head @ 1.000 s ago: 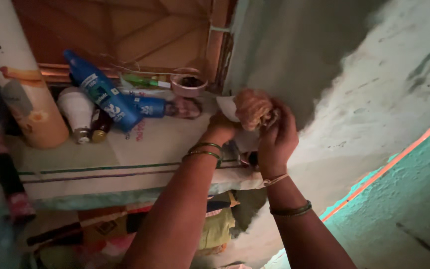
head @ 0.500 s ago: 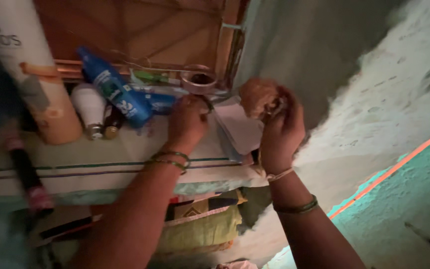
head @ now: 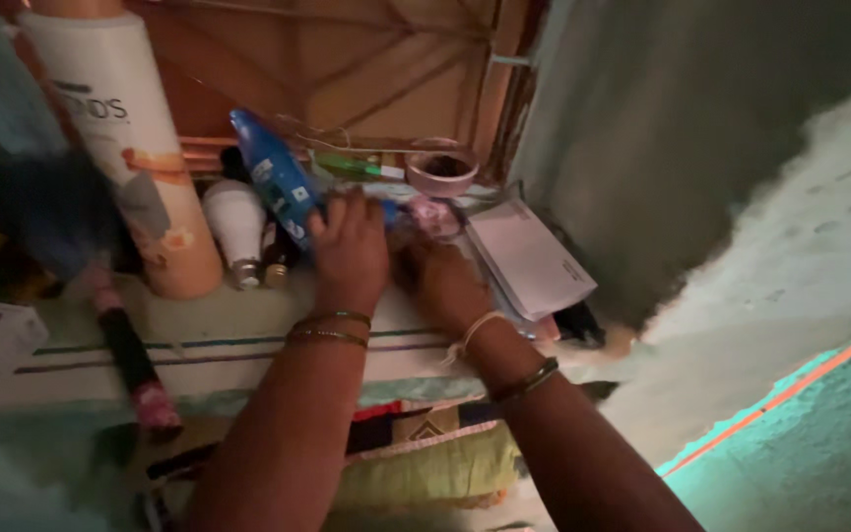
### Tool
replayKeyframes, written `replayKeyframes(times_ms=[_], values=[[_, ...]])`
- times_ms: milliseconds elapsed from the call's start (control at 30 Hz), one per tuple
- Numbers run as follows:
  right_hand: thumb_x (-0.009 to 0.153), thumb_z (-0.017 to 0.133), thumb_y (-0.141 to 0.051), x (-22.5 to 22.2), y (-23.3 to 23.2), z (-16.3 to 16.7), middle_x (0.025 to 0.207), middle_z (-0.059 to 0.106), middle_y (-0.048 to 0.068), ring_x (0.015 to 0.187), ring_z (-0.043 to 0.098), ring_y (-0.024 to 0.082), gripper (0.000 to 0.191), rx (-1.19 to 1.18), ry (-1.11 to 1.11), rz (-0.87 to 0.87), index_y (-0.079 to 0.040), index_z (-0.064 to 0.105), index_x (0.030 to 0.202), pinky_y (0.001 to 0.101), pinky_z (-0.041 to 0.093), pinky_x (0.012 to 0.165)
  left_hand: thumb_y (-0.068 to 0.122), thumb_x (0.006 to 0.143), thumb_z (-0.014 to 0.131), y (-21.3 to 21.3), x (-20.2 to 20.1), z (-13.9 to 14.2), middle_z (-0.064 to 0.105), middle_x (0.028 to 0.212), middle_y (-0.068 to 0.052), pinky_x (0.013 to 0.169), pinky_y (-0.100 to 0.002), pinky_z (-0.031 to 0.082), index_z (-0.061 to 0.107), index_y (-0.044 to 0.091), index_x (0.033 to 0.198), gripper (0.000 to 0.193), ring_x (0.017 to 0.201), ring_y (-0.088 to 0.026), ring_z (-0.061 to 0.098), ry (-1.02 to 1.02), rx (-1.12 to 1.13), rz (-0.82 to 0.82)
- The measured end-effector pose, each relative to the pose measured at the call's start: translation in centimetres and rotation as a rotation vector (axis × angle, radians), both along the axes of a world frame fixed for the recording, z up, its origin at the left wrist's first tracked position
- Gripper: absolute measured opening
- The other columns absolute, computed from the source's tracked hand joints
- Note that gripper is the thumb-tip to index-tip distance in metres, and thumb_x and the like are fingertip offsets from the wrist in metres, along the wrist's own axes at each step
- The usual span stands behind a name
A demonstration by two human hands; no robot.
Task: The person tidies a cluttered vanity shelf, picking up papers, bottles, boxes and small cosmetic containers one at a time and rearranging them into a neater arrangement on the shelf.
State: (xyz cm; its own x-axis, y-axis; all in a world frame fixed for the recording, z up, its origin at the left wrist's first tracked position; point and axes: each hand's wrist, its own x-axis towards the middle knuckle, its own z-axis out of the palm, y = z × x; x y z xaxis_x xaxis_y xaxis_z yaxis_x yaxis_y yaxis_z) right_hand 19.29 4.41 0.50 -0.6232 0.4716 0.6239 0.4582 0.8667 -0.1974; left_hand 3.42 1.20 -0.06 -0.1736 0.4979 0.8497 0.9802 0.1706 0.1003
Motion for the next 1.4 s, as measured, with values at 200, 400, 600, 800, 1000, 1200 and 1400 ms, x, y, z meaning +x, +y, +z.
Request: replayKeyframes(times_ms=[200, 400, 600, 800, 1000, 1200, 1400], values=[[0.086, 0.052, -0.007, -2.0, 5.7, -0.1, 0.110, 0.071, 0.016, 0.111, 0.067, 0.037, 0.020, 0.361, -0.186, -0.014, -0.009, 0.069, 0.096, 0.0447, 0.050, 0.102, 0.017, 0.074, 0.080, -2.0, -1.9, 2.5, 0.036, 0.153, -0.029, 0.113, -0.055, 0.034, 0.050, 0.001, 0.139, 0.073, 0.139, -0.050, 0.040, -0.413, 0.226, 0.046], [0.081, 0.056, -0.015, -4.8, 8.0, 0.0, 0.110, 0.070, 0.018, 0.106, 0.064, 0.037, 0.029, 0.234, -0.462, -0.390, -0.008, 0.071, 0.105, 0.0513, 0.046, 0.092, 0.020, 0.062, 0.089, -1.9, -3.5, 3.6, 0.040, 0.150, -0.035, 0.113, -0.050, 0.036, 0.018, -0.005, 0.156, 0.120, 0.134, -0.050, 0.044, -0.757, 0.253, -0.104], [0.094, 0.056, -0.022, -4.0, 4.2, 3.0, 0.114, 0.074, 0.017, 0.111, 0.071, 0.035, 0.035, -0.333, 0.155, -0.321, -0.016, 0.071, 0.125, 0.0442, 0.057, 0.099, 0.029, 0.059, 0.091, -1.3, -5.2, 4.2, 0.059, 0.135, -0.032, 0.107, -0.046, 0.048, 0.022, -0.006, 0.157, 0.125, 0.123, -0.045, 0.059, -1.012, 0.329, -0.160], [0.081, 0.069, -0.016, -5.8, -0.7, 5.2, 0.127, 0.067, 0.017, 0.121, 0.062, 0.039, 0.047, 0.150, 0.011, 0.057, -0.006, 0.067, 0.127, 0.0491, 0.046, 0.105, 0.036, 0.071, 0.090, -1.0, -5.5, 4.1, 0.067, 0.124, -0.024, 0.097, -0.047, 0.053, 0.052, -0.001, 0.136, 0.083, 0.112, -0.040, 0.067, -1.059, 0.286, -0.263], [0.070, 0.080, -0.030, -6.2, -3.3, 7.0, 0.118, 0.068, 0.015, 0.112, 0.060, 0.042, 0.036, 0.115, -0.207, -0.399, -0.014, 0.075, 0.102, 0.0525, 0.045, 0.095, 0.026, 0.072, 0.082, -1.5, -3.9, 4.8, 0.062, 0.121, -0.020, 0.093, -0.046, 0.054, 0.053, 0.003, 0.132, 0.070, 0.108, -0.034, 0.066, -0.876, 0.302, -0.624], [0.069, 0.080, -0.040, -2.6, -2.2, 7.4, 0.112, 0.075, 0.016, 0.102, 0.071, 0.039, 0.047, -0.103, -0.048, -0.171, -0.013, 0.078, 0.107, 0.0468, 0.056, 0.087, 0.022, 0.075, 0.082, -2.2, -3.0, 4.8, 0.057, 0.127, -0.018, 0.097, -0.049, 0.051, 0.051, 0.005, 0.139, 0.073, 0.116, -0.035, 0.061, -0.640, 0.414, -0.654], [0.086, 0.072, -0.027, 1.2, -0.7, 6.6, 0.104, 0.075, 0.016, 0.086, 0.074, 0.027, 0.045, -1.050, 0.805, 0.204, 0.002, 0.067, 0.120, 0.0395, 0.060, 0.072, 0.023, 0.073, 0.082, -1.7, -3.2, 4.9, 0.060, 0.126, -0.015, 0.093, -0.045, 0.052, 0.049, 0.005, 0.140, 0.076, 0.112, -0.031, 0.063, -0.798, 0.405, -0.711]])
